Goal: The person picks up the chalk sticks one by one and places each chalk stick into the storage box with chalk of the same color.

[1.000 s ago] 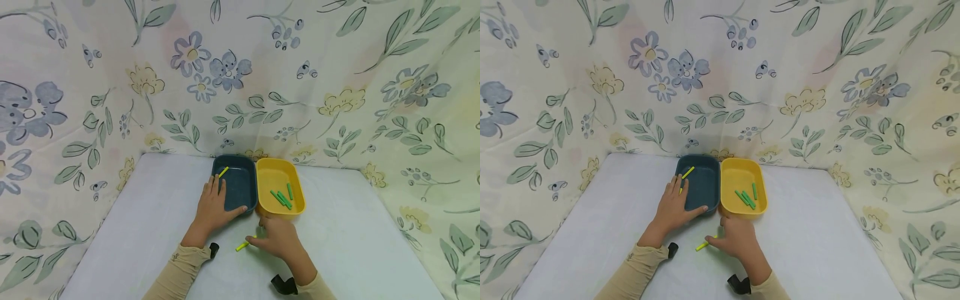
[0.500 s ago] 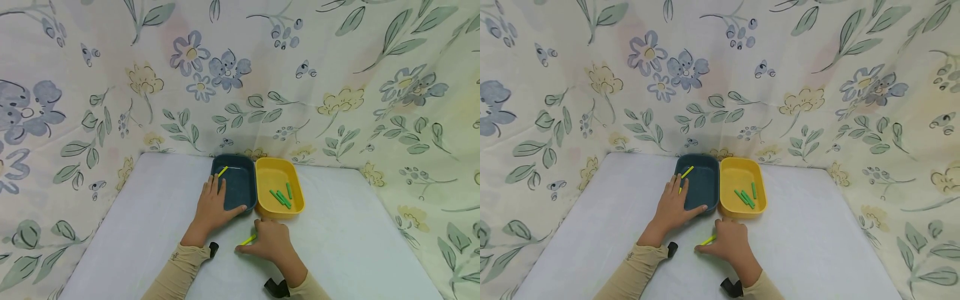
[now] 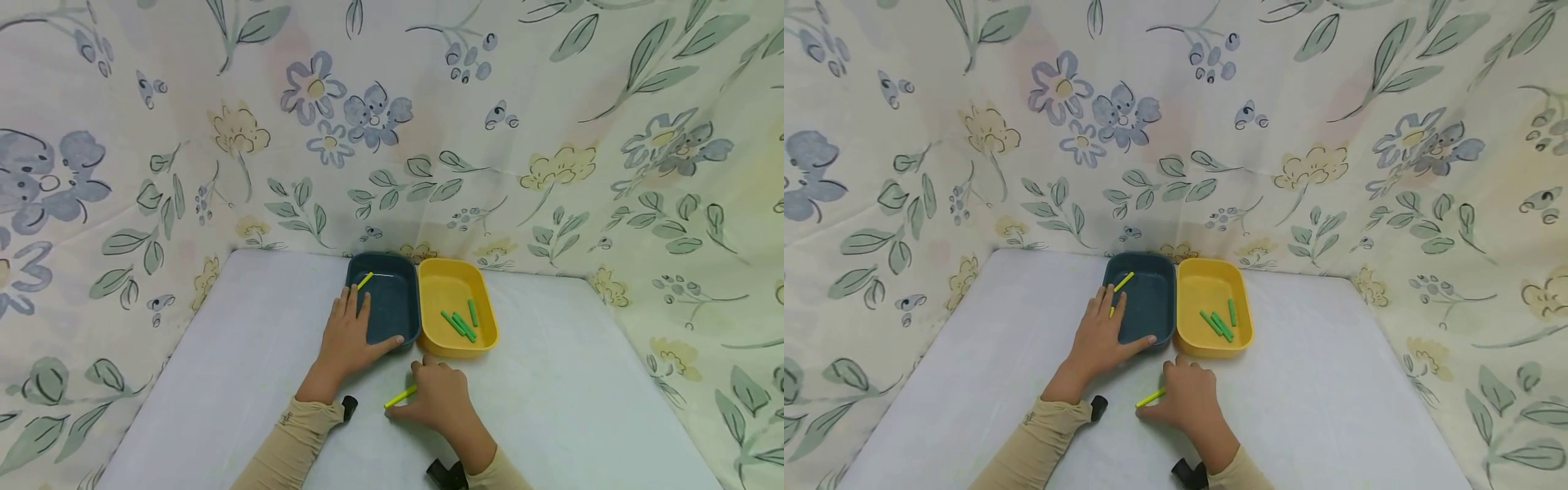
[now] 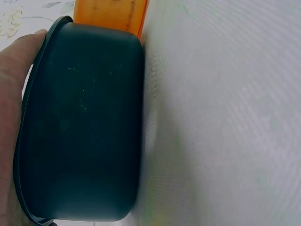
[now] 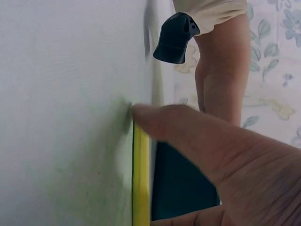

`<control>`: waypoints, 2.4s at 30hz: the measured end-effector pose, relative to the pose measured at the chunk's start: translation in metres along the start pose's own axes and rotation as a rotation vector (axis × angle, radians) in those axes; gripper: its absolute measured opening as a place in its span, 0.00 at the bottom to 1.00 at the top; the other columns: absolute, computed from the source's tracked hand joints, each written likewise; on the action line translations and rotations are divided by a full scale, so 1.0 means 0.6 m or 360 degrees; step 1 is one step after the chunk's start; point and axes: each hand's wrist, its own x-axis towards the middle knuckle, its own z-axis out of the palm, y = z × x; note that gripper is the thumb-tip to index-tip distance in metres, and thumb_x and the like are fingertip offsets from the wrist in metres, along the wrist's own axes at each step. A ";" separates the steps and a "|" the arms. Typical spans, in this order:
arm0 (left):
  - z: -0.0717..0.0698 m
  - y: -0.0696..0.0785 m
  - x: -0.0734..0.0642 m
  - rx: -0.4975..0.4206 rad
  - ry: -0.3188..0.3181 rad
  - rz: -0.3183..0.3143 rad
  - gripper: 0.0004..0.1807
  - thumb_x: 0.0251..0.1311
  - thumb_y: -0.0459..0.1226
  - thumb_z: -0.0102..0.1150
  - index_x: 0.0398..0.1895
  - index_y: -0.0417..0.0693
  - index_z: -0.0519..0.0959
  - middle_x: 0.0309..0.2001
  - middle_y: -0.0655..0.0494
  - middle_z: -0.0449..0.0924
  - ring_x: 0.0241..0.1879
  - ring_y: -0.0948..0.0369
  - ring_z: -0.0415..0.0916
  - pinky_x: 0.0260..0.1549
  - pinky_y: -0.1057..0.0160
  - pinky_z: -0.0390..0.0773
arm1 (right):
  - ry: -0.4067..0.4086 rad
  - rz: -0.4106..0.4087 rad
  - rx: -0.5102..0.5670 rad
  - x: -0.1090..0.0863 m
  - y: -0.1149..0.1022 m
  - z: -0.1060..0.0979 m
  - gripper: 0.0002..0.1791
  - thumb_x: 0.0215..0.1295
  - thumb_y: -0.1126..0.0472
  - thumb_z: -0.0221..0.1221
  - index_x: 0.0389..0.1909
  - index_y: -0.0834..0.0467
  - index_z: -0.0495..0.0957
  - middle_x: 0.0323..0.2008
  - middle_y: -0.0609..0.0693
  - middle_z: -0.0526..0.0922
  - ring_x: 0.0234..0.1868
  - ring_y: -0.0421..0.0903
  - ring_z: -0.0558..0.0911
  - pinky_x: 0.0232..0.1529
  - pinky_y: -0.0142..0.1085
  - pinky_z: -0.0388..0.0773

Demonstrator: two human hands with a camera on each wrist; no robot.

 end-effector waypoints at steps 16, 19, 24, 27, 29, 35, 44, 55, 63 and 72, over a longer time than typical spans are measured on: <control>0.003 -0.004 0.002 -0.0019 0.0016 0.0004 0.68 0.56 0.81 0.53 0.85 0.41 0.55 0.86 0.35 0.43 0.87 0.40 0.37 0.84 0.40 0.43 | 0.0053 0.0106 -0.0040 0.000 -0.016 0.009 0.55 0.32 0.09 0.65 0.42 0.55 0.85 0.27 0.48 0.77 0.24 0.47 0.74 0.25 0.45 0.74; 0.003 -0.003 0.003 -0.0023 -0.0002 -0.0004 0.68 0.56 0.82 0.52 0.85 0.41 0.55 0.86 0.36 0.41 0.87 0.40 0.36 0.85 0.41 0.42 | 0.0046 0.0116 -0.0042 0.002 -0.016 0.012 0.53 0.32 0.10 0.66 0.38 0.55 0.85 0.26 0.48 0.77 0.24 0.48 0.76 0.26 0.45 0.75; 0.004 -0.003 0.002 -0.0015 -0.0024 -0.0013 0.68 0.56 0.82 0.50 0.86 0.42 0.54 0.87 0.38 0.38 0.87 0.41 0.35 0.85 0.41 0.41 | 0.0043 0.0100 -0.0037 0.004 -0.015 0.014 0.51 0.34 0.12 0.68 0.40 0.55 0.85 0.28 0.49 0.79 0.26 0.50 0.78 0.28 0.48 0.77; 0.004 -0.004 0.002 -0.0004 -0.0026 -0.0009 0.68 0.56 0.82 0.50 0.86 0.42 0.54 0.87 0.38 0.38 0.87 0.41 0.35 0.85 0.40 0.42 | 0.0040 0.0079 -0.0027 0.003 -0.014 0.012 0.50 0.34 0.14 0.69 0.41 0.55 0.85 0.29 0.48 0.80 0.26 0.48 0.78 0.28 0.47 0.77; 0.003 -0.003 0.001 0.0007 -0.0027 -0.0007 0.68 0.57 0.82 0.50 0.86 0.42 0.54 0.87 0.37 0.38 0.87 0.40 0.35 0.85 0.40 0.42 | 0.0034 0.0067 -0.0016 0.003 -0.013 0.011 0.50 0.35 0.14 0.69 0.43 0.55 0.85 0.30 0.48 0.80 0.26 0.47 0.77 0.27 0.46 0.76; 0.003 -0.002 0.001 0.0005 -0.0028 -0.0010 0.68 0.57 0.82 0.50 0.86 0.42 0.53 0.87 0.36 0.41 0.87 0.40 0.36 0.85 0.41 0.41 | 0.0047 0.0027 0.0010 0.005 -0.007 0.009 0.51 0.35 0.16 0.71 0.49 0.54 0.86 0.33 0.45 0.80 0.26 0.44 0.73 0.25 0.43 0.72; -0.001 0.000 -0.001 -0.0012 -0.0007 0.0000 0.67 0.57 0.80 0.54 0.85 0.41 0.54 0.86 0.35 0.42 0.86 0.39 0.38 0.84 0.39 0.43 | 0.0121 -0.0061 0.0038 0.001 -0.004 -0.001 0.48 0.37 0.18 0.73 0.49 0.53 0.86 0.33 0.43 0.80 0.26 0.42 0.72 0.23 0.40 0.71; 0.007 -0.004 0.001 -0.0012 0.0045 0.0032 0.68 0.56 0.81 0.53 0.85 0.40 0.57 0.86 0.34 0.44 0.86 0.38 0.39 0.84 0.38 0.46 | 0.0509 -0.0433 0.0151 0.002 0.035 -0.016 0.42 0.35 0.25 0.80 0.46 0.50 0.85 0.39 0.42 0.85 0.31 0.38 0.75 0.29 0.31 0.74; 0.004 -0.002 0.002 -0.0015 0.0001 0.0007 0.68 0.57 0.81 0.52 0.85 0.41 0.54 0.86 0.35 0.42 0.87 0.40 0.37 0.84 0.40 0.44 | 0.0688 -0.0586 0.0283 0.004 0.057 -0.020 0.45 0.41 0.26 0.79 0.56 0.51 0.86 0.51 0.44 0.85 0.45 0.39 0.83 0.44 0.38 0.86; -0.001 -0.003 0.003 -0.0019 0.0009 0.0003 0.67 0.57 0.80 0.53 0.85 0.41 0.55 0.86 0.35 0.43 0.87 0.40 0.37 0.84 0.39 0.45 | 0.0885 -0.0758 0.0423 0.024 0.079 -0.023 0.42 0.41 0.34 0.83 0.55 0.53 0.86 0.60 0.53 0.82 0.60 0.49 0.81 0.60 0.50 0.84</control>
